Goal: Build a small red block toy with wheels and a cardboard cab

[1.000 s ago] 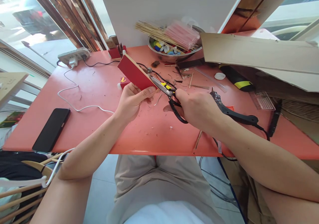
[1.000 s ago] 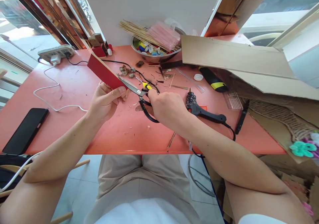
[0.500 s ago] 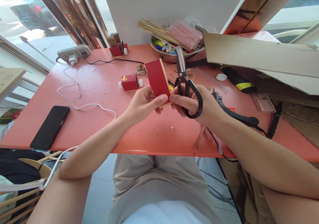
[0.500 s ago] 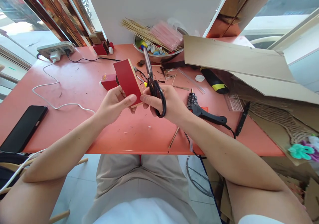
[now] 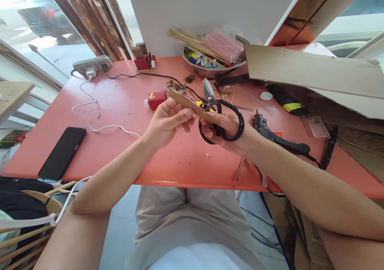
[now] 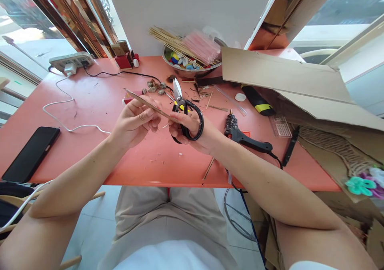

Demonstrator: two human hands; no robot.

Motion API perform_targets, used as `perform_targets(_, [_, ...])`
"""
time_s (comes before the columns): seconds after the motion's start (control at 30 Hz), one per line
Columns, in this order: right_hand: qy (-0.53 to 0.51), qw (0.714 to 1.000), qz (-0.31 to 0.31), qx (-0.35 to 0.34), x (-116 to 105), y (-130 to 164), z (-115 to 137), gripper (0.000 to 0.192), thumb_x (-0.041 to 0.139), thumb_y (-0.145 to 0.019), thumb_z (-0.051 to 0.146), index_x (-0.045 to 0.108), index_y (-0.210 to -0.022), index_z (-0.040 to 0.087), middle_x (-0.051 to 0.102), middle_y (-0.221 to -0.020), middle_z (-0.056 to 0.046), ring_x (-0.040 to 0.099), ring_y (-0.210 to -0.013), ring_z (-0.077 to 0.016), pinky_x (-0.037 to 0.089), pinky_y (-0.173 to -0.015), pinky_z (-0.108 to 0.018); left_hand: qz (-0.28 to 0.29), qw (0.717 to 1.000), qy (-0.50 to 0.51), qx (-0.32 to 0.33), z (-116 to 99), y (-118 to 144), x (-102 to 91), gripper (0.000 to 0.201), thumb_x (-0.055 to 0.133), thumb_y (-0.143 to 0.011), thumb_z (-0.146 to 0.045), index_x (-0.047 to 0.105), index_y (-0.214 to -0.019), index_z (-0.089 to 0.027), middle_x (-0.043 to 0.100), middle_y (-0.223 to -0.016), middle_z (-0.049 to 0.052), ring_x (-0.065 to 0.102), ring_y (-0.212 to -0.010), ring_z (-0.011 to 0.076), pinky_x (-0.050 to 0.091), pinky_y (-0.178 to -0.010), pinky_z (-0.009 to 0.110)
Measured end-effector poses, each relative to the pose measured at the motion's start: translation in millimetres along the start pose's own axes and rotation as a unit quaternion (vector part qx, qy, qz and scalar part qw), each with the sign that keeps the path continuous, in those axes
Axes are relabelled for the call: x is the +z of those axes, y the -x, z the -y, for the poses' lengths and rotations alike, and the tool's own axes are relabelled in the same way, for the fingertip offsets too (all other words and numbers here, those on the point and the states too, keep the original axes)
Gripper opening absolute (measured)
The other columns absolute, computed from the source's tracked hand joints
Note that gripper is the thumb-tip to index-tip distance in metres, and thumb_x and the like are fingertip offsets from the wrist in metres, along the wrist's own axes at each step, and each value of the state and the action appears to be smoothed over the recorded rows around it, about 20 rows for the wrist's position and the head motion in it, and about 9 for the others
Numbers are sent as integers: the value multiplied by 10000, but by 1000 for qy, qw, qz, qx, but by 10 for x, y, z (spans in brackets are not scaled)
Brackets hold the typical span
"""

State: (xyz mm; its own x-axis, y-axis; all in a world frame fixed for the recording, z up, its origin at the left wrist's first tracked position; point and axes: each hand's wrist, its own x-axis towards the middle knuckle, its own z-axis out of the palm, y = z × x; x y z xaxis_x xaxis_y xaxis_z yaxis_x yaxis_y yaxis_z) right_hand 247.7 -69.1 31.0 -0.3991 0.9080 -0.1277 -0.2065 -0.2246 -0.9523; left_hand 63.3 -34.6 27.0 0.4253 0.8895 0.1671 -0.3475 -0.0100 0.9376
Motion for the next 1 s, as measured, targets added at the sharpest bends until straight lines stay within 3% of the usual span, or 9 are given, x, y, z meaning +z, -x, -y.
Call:
perform_targets(0.17, [36, 999, -14, -28, -85, -10, 34, 727, 822, -646, 919, 560, -676, 241, 617, -601, -3, 434, -443, -101, 231, -374, -275, -85, 965, -159, 193, -7, 29, -11, 364, 1067, -606, -476, 799, -692, -246, 736, -750, 19, 733, -742, 178, 658, -734, 329])
perform_targets(0.3, [54, 995, -66, -58, -196, -15, 110, 462, 925, -668, 595, 639, -745, 241, 531, -561, 59, 450, -454, -101, 313, -401, -261, -35, 939, -243, 242, 0, 60, 11, 290, 986, -727, -514, 821, -715, -276, 794, -817, 37, 738, -775, 181, 652, -806, 346])
perform_targets(0.37, [73, 990, -95, -74, -243, -9, 155, 362, 925, -625, 438, 658, -766, 238, 549, -591, 64, 466, -461, -98, 352, -399, -262, -16, 957, -214, 194, 8, 50, 19, 319, 978, -732, -524, 814, -776, -254, 799, -840, 39, 749, -789, 174, 642, -781, 315])
perform_targets(0.47, [135, 978, -120, -101, -279, 21, 219, 315, 887, -621, 394, 638, -734, 236, 594, -619, 49, 461, -442, -91, 361, -389, -271, -5, 994, -110, 18, -2, 15, -4, 457, 987, -699, -581, 775, -878, -218, 771, -787, 18, 726, -703, 142, 594, -649, 240])
perform_targets(0.57, [215, 966, -105, -93, -261, 66, 258, 307, 879, -687, 428, 645, -757, 241, 570, -574, 59, 460, -421, -97, 343, -395, -270, 117, 977, -83, -157, -37, 7, -22, 638, 869, -725, -804, 724, -767, -184, 694, -630, 24, 582, -486, 109, 453, -440, 217])
perform_targets(0.67, [248, 957, -114, -97, -218, 94, 251, 401, 909, -729, 543, 639, -784, 252, 557, -562, 63, 478, -430, -111, 346, -406, -273, 206, 950, -115, -206, -63, 31, 7, 677, 881, -692, -822, 667, -685, -179, 622, -553, 1, 487, -429, 82, 340, -386, 207])
perform_targets(0.8, [239, 949, -139, -154, -201, 99, 208, 631, 778, -809, 852, 572, -753, 258, 579, -608, 29, 519, -453, -121, 396, -449, -295, 112, 979, -79, -152, -31, 14, 5, 595, 965, -672, -703, 687, -730, -181, 629, -588, -12, 493, -453, 76, 323, -394, 205])
perform_targets(0.9, [232, 958, -90, -143, -204, 101, 175, 744, 629, -800, 989, 525, -742, 255, 615, -697, -5, 559, -483, -133, 423, -468, -308, -11, 995, -32, -93, 14, -45, -75, 457, 967, -748, -558, 705, -778, -185, 687, -666, 2, 554, -502, 83, 391, -419, 200])
perform_targets(1.0, [250, 962, -13, -107, -180, 103, 92, 792, 508, -802, 1047, 516, -822, 255, 658, -822, -37, 604, -557, -159, 479, -517, -328, -70, 995, 0, -65, 37, -85, -145, 331, 982, -750, -376, 725, -836, -187, 755, -773, 12, 693, -643, 111, 526, -523, 197])
